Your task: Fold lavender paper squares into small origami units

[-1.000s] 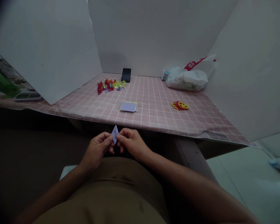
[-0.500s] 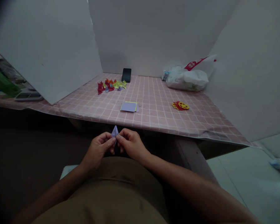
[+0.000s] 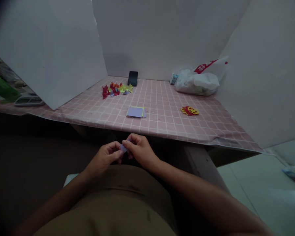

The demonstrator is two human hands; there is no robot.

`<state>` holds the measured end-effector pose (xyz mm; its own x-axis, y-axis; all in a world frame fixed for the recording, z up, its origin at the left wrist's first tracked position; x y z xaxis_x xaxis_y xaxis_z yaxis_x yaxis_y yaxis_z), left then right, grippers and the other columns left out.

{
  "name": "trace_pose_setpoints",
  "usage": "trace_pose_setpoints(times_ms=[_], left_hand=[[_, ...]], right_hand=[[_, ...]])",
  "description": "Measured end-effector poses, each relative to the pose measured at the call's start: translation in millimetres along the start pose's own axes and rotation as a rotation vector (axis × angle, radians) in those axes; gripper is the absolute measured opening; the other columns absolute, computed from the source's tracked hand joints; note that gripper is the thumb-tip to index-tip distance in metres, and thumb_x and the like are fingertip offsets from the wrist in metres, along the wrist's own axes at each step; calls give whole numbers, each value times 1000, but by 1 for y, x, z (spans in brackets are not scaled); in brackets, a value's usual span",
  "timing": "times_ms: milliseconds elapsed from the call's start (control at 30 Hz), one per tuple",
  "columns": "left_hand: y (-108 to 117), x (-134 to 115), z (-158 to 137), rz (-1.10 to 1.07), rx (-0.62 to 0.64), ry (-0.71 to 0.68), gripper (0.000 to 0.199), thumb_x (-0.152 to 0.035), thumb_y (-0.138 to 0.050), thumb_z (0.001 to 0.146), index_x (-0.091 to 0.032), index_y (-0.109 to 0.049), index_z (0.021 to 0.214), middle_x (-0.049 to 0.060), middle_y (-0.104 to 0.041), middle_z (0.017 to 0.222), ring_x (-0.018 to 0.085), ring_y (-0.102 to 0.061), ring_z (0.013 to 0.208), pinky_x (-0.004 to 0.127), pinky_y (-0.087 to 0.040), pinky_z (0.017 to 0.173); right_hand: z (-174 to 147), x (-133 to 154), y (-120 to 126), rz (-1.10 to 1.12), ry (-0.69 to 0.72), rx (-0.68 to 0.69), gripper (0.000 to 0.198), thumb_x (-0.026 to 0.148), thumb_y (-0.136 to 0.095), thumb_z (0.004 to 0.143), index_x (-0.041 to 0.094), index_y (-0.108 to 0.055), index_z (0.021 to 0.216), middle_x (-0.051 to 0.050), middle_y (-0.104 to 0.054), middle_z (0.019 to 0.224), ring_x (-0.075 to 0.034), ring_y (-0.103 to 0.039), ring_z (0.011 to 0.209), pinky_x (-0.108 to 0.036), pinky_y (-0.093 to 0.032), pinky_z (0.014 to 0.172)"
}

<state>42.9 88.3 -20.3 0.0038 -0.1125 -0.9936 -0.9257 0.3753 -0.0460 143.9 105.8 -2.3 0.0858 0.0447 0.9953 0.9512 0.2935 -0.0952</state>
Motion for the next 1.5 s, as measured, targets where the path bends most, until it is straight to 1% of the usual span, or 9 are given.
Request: trace_pose_setpoints(times_ms=[100,233,467,567,767,1000,1133,1300,1500], left_hand=[[-3,-2,1,-5,0,-18,21,-36,-67,82,-16,-62,78,-1,-62,72,10,-53,57,24,-43,59],[-6,-4,0,4,2,-50,30,-38,-64,86,-15,-59,67,-1,-59,64,9,-50,52,23,-41,54],[-6,-4,-3,-46,23,-57,32,-42,-67,84,-16,-58,68,-1,-60,61,8,-51,48,22,-42,51],[-3,-6,-3,-27,-10,-73,32,-43,-67,84,-16,-59,69,-1,-58,60,9,-50,48,22,-42,51],[1,-8,-2,-10,-93,-96,36,-49,-62,86,-17,-57,70,-1,-59,60,8,-49,48,21,-41,48],[8,-7,-5,-6,-158,-132,35,-49,-63,86,-18,-54,72,-7,-48,51,6,-42,41,19,-37,43],[9,-7,-6,21,-169,-133,35,-50,-63,85,-18,-55,72,-7,-48,51,7,-43,41,19,-36,43],[5,-8,-5,62,-140,-125,34,-47,-63,87,-17,-59,72,-5,-52,55,7,-46,45,20,-39,46],[9,-8,-6,31,-139,-130,32,-43,-63,87,-17,-57,70,-5,-51,54,6,-44,42,20,-37,45]], right_hand=[[-1,1,3,-51,27,-43,29,40,-70,82,18,-55,71,4,-58,58,-7,-49,44,-19,-38,42],[-5,3,1,-110,40,-48,29,40,-68,84,19,-54,70,5,-56,54,-8,-49,45,-20,-36,44],[-7,0,-1,-5,13,-41,32,43,-63,87,18,-53,69,3,-59,57,-8,-49,44,-21,-37,44],[-6,0,1,-11,30,-59,32,43,-63,87,19,-54,68,3,-59,57,-8,-49,44,-21,-38,44],[-8,6,1,-194,113,-79,31,41,-60,90,18,-57,68,3,-57,53,-10,-51,47,-23,-38,48],[0,1,4,58,22,-31,35,48,-56,91,17,-58,73,1,-61,61,-10,-55,45,-23,-43,48],[-1,9,0,-59,69,18,36,51,-60,89,17,-60,76,2,-60,61,-10,-54,48,-23,-42,49],[-5,11,-3,-227,112,4,32,43,-64,88,18,-58,68,3,-56,54,-10,-50,48,-23,-37,48],[-1,5,-4,-6,53,50,34,46,-57,91,17,-60,71,0,-62,63,-10,-56,50,-24,-44,50]])
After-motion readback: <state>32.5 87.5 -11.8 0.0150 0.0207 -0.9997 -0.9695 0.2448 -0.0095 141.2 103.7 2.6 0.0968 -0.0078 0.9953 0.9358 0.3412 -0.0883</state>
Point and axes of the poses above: each hand's wrist, its own z-axis towards the middle knuckle, its own y-axis out of the back of the hand, x = y × z, the point moved 10 cm from there along z, towards the middle knuckle
